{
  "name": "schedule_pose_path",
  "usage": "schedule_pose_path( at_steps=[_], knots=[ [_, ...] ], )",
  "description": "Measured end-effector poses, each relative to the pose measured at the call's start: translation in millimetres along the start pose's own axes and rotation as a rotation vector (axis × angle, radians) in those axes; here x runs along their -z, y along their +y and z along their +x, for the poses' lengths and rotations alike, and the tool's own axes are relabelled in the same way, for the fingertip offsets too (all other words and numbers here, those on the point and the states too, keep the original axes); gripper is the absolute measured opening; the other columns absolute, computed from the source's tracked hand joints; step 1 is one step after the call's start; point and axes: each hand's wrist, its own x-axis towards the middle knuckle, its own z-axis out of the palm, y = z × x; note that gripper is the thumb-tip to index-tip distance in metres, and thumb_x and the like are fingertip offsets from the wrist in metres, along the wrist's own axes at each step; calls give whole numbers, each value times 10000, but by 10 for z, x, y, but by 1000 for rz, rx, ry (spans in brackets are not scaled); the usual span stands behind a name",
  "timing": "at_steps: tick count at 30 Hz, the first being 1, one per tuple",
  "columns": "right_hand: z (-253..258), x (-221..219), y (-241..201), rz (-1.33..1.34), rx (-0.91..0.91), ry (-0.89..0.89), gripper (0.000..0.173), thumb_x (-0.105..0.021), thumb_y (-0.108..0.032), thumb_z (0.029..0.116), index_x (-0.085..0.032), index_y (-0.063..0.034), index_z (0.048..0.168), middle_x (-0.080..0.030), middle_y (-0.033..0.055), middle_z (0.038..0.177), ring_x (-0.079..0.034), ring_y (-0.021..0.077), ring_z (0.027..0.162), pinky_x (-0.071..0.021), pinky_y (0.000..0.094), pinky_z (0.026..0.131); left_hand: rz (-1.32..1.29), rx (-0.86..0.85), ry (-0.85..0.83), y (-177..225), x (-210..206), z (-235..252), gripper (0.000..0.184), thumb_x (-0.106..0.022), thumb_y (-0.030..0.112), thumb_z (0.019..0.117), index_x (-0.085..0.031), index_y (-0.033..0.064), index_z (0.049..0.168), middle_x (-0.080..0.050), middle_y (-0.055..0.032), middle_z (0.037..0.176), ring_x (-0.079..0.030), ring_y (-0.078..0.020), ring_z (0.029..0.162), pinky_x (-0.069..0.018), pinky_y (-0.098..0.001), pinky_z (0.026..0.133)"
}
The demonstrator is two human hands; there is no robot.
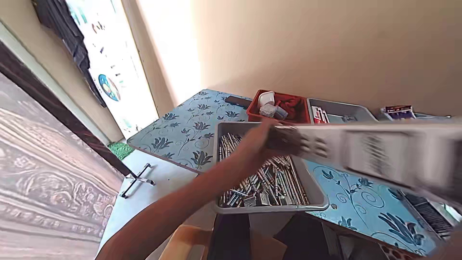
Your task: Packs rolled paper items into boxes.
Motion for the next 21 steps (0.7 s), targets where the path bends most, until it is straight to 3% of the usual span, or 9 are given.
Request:
schedule_pose_path(
  at_steps=[1, 2, 4, 6, 11, 16, 19, 21],
  knots=[
    [207, -239, 99, -110, 144, 152, 177, -635, -215, 1009, -633, -103, 1147, -732, -61, 1087, -690, 24, 1038, -568, 200, 909, 23, -41, 22, 72, 162, 149, 339, -302, 323, 1109, -552, 98, 1156, -656, -24, 941, -678, -115, 837, -588, -302, 756],
    [433, -426, 162, -182, 272, 212, 188, -639, -191, 1009, -647, -93, 1169, -728, -39, 1132, -688, 49, 1069, -582, 223, 912, 15, -60, 18, 121, 363, 327, 312, -295, 314, 1108, -535, 116, 1138, -646, -15, 948, -666, -110, 862, -579, -303, 782],
    [754, -780, 325, -223, 445, 259, 120, -678, -142, 989, -710, -40, 1045, -734, 81, 1131, -697, 119, 1071, -576, 240, 905, 54, -68, 32, 186, 742, 629, 261, -308, 280, 1094, -524, 135, 1083, -623, 10, 904, -643, -79, 822, -558, -266, 753],
    [856, -1081, 623, -244, 518, 215, 140, -678, -171, 992, -746, -49, 1008, -716, 156, 1170, -699, 164, 1002, -568, 249, 833, 77, -68, 113, 206, 1042, 854, 279, -315, 288, 1083, -527, 162, 953, -613, 34, 780, -623, -56, 703, -533, -232, 652],
    [880, -1494, 1254, -341, 567, 42, 217, -605, -227, 1040, -724, -124, 1190, -685, 179, 1230, -701, 220, 951, -570, 274, 754, 66, -76, 261, 140, 1630, 1351, 269, -324, 270, 1090, -498, 145, 927, -568, 19, 701, -582, -80, 614, -512, -237, 601],
    [842, -1673, 1504, -243, 521, 35, 215, -595, -211, 1042, -703, -133, 1211, -684, 183, 1229, -701, 201, 1002, -570, 244, 814, 36, -142, 270, 89, 1667, 1578, 255, -366, 225, 1078, -511, 146, 883, -529, 41, 643, -522, -39, 528, -468, -169, 530],
    [799, -1708, 1527, -166, 465, 49, 206, -602, -199, 1039, -696, -136, 1212, -655, 169, 1280, -681, 165, 1035, -553, 209, 842, 52, -151, 239, 58, 1588, 1545, 244, -389, 250, 1078, -551, 164, 918, -567, 62, 691, -563, -1, 577, -476, -138, 548],
    [788, -1701, 1522, -145, 469, 47, 188, -613, -187, 1030, -711, -122, 1177, -653, 172, 1280, -678, 158, 1025, -549, 198, 832, 17, -130, 227, 52, 1592, 1554, 269, -397, 241, 1073, -570, 174, 878, -589, 59, 689, -581, 8, 568, -479, -123, 520]
  ],
)
